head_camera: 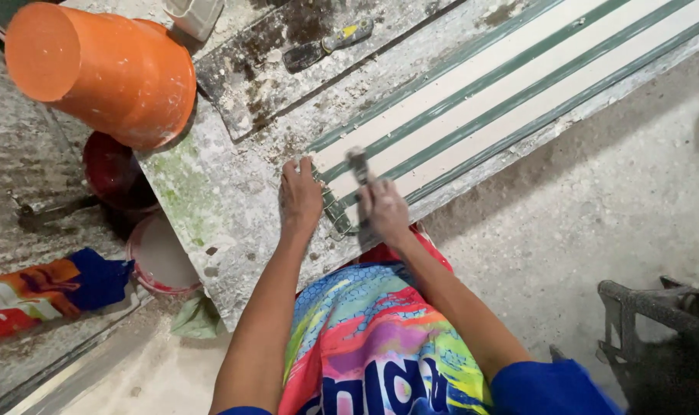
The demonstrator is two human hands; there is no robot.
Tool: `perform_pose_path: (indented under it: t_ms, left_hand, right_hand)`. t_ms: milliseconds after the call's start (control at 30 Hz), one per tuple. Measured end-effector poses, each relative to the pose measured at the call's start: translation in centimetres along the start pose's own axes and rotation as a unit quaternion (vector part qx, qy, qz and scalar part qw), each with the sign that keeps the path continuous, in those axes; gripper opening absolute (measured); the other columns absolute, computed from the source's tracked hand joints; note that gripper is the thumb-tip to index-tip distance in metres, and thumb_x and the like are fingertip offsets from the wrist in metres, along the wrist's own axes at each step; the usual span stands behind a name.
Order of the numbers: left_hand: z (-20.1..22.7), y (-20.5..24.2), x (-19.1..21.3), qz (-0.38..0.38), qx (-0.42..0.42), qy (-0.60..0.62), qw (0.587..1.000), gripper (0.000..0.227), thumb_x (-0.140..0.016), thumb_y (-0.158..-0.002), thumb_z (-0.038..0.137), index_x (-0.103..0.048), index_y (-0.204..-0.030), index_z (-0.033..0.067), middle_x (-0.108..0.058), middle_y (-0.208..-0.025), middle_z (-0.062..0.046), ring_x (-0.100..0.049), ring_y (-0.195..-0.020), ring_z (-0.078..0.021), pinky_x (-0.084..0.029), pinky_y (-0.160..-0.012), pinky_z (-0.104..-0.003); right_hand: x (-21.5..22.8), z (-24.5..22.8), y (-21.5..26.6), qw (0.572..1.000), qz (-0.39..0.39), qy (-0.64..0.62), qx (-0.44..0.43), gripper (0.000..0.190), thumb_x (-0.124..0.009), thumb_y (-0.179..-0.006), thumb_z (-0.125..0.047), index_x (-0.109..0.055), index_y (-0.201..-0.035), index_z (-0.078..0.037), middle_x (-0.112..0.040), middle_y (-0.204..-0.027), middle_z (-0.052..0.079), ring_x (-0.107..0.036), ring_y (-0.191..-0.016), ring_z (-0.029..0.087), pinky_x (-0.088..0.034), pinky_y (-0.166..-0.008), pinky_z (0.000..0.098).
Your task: Scraping and cleaning a decorative panel using a spatula and a brush on a workbench.
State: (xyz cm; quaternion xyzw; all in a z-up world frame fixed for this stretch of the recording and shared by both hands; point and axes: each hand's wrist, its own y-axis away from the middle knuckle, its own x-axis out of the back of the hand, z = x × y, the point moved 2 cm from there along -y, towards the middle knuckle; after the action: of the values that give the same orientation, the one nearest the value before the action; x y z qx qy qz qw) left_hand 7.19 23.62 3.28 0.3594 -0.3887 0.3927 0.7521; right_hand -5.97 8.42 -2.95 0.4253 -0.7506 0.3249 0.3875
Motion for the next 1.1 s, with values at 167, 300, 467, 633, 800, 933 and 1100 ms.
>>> perform_pose_path:
  t_ms: [167,300,467,633,800,933,1100]
  left_hand:
    - [-0.5,-0.1,-0.7,0.014,-0.018,-0.005,1.0,0.054,-0.075,-0.092,0.016,-0.048,-0.137,0.0045,-0.046,-0.13,-0.027,-0.059,-0.115,-0.0486,-0.053,-0.094,-0.056]
    - [-0.7,-0.3,-1.1,0.009,-0.01,-0.008,1.0,0.057,-0.079,-0.089,0.018,-0.049,-0.136,0.0078,-0.045,-0.132,-0.026,-0.059,-0.117,-0.0484,-0.053,-0.096,-0.055]
    - [-0.2,-0.5,-0.7,-0.002,-0.002,0.027,1.0,0.046,-0.073,-0.097,0.011,-0.049,-0.137,0.0043,-0.044,-0.132,-0.028,-0.06,-0.114,-0.0472,-0.053,-0.093,-0.055]
    - [1.5,-0.1,1.3,-0.046,0.036,0.041,0.997,0.046,-0.069,-0.099,0.01,-0.048,-0.139,0.0059,-0.041,-0.138,-0.028,-0.056,-0.122,-0.0482,-0.054,-0.094,-0.059]
    - [-0.1,-1.2,-0.9,-0.063,0.064,0.023,0.996,0.051,-0.073,-0.096,0.018,-0.05,-0.14,0.0103,-0.04,-0.141,-0.023,-0.055,-0.127,-0.0444,-0.052,-0.099,-0.059]
    - [2.0,-0.5,0.8,-0.054,0.063,0.037,0.996,0.047,-0.068,-0.099,0.007,-0.048,-0.141,0.0023,-0.039,-0.14,-0.031,-0.053,-0.125,-0.0515,-0.052,-0.096,-0.065]
    - [-0.3,-0.6,-1.6,-0.047,0.084,0.001,0.995,0.055,-0.076,-0.091,0.015,-0.053,-0.14,0.0093,-0.043,-0.139,-0.025,-0.056,-0.125,-0.0496,-0.054,-0.094,-0.064]
  right_hand:
    - [1.3,0.3,0.1,0.997,0.029,0.002,-0.069,0.031,-0.054,-0.107,-0.031,-0.062,-0.127,-0.008,-0.057,-0.093,0.018,-0.068,-0.079,0.045,-0.058,-0.062,0.0525]
    - [0.1,1.0,0.2,0.998,-0.061,-0.032,0.002,0.033,-0.059,-0.102,-0.045,-0.066,-0.123,-0.021,-0.06,-0.093,0.008,-0.072,-0.084,0.036,-0.06,-0.067,0.0436]
    - [7.2,7.8,-5.6,0.994,0.048,0.005,-0.099,0.032,-0.055,-0.109,-0.029,-0.062,-0.127,-0.003,-0.059,-0.096,0.023,-0.067,-0.085,0.047,-0.057,-0.071,0.055]
    - [4.4,9.1,-4.2,0.999,-0.016,-0.023,-0.025,0.03,-0.06,-0.105,-0.041,-0.065,-0.116,-0.013,-0.058,-0.091,0.011,-0.069,-0.084,0.036,-0.058,-0.07,0.0428]
    - [9.1,12.7,-6.3,0.997,-0.026,0.007,-0.066,0.03,-0.06,-0.105,-0.042,-0.067,-0.113,-0.014,-0.063,-0.091,0.014,-0.07,-0.084,0.037,-0.058,-0.07,0.047]
    - [15.2,18.7,-11.2,0.994,0.077,0.063,-0.047,0.028,-0.06,-0.11,-0.027,-0.063,-0.123,-0.002,-0.058,-0.09,0.022,-0.066,-0.085,0.041,-0.055,-0.071,0.0483]
    - [11.1,13.4,-7.0,0.999,-0.031,-0.002,-0.013,0.035,-0.064,-0.102,-0.038,-0.068,-0.124,-0.012,-0.066,-0.092,0.015,-0.069,-0.086,0.035,-0.057,-0.075,0.0439]
